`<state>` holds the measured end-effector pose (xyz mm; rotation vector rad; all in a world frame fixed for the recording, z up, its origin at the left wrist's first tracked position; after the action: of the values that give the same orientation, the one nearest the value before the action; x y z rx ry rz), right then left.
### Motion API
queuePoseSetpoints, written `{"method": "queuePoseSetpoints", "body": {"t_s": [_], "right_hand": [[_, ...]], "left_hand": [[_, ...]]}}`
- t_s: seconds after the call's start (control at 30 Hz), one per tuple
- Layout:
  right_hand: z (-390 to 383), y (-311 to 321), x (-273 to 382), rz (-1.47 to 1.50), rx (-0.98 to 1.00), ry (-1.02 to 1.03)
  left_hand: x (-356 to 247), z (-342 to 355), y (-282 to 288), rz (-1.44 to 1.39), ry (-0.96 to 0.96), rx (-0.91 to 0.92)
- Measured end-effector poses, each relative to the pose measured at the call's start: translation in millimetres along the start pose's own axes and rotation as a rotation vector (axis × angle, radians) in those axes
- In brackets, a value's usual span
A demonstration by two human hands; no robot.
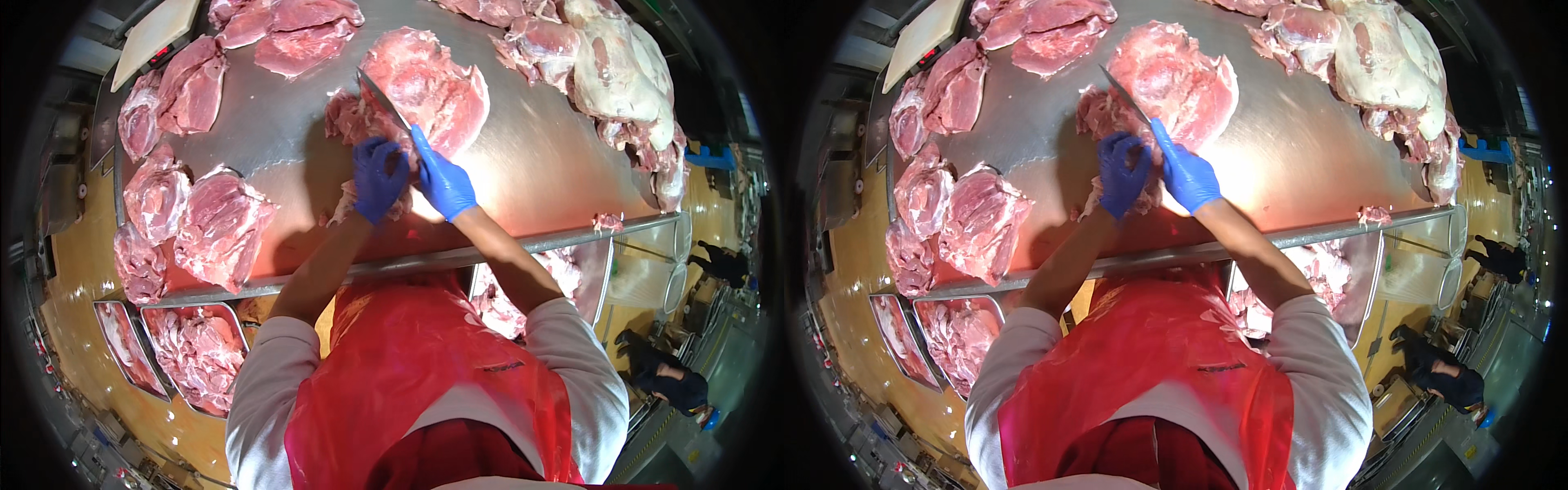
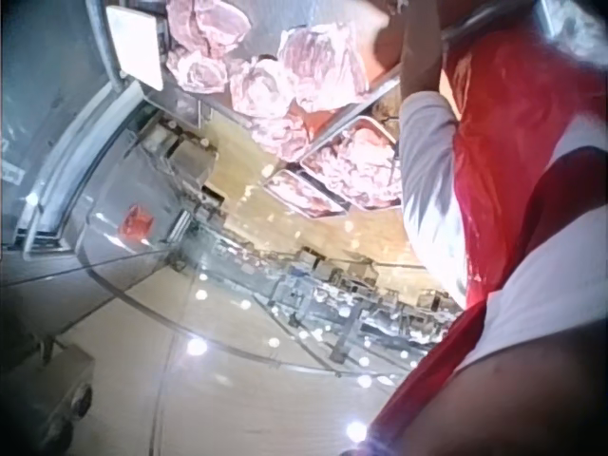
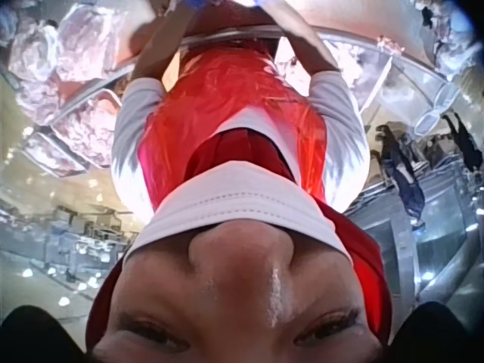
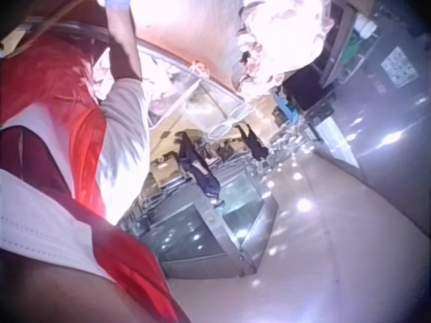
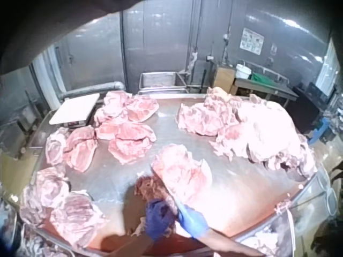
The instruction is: The person uses a knife to cut large pieces of raw meat on a stainless steel table. They separate fat and trim portions, placing the cut pieces into metal trays below the table.
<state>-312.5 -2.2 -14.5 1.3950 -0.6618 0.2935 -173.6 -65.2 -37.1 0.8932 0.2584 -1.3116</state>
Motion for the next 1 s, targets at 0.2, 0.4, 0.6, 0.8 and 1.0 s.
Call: {"method": "queuePoseSetpoints", "body": {"t_s": [0.2, 0.4, 0.6, 0.8, 1.0], "right_hand": [[-106, 11, -54, -0.099, 0.298, -0.213], [-132, 108, -86, -0.327, 0.489, -0.229], [-74, 105, -29, 0.114, 0.052, -0.161], [28, 3, 22, -0.043, 0.203, -0.098], [-68, 12, -36, -0.110, 0.317, -0.111]], "left_hand": [[22, 1, -3, 0.187, -0.045, -0.069], [18, 14, -2, -0.588, 0.634, -0.340], [5, 9, -11, 0.166, 0.208, -0.079], [24, -1, -9, -0.008, 0.225, -0.146], [98, -13, 18, -0.017, 0.575, -0.362]]}}
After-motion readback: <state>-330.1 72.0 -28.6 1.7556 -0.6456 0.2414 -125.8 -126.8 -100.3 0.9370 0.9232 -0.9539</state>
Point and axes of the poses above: each hand's wrist, its own z-axis towards the middle knuckle, its own y-axis out of the back of the hand, x = y × z, the point moved 5 cm from there along z, towards the middle knuckle, and after that the axes turned 12 degrees about -y, right-handed, at the moved point
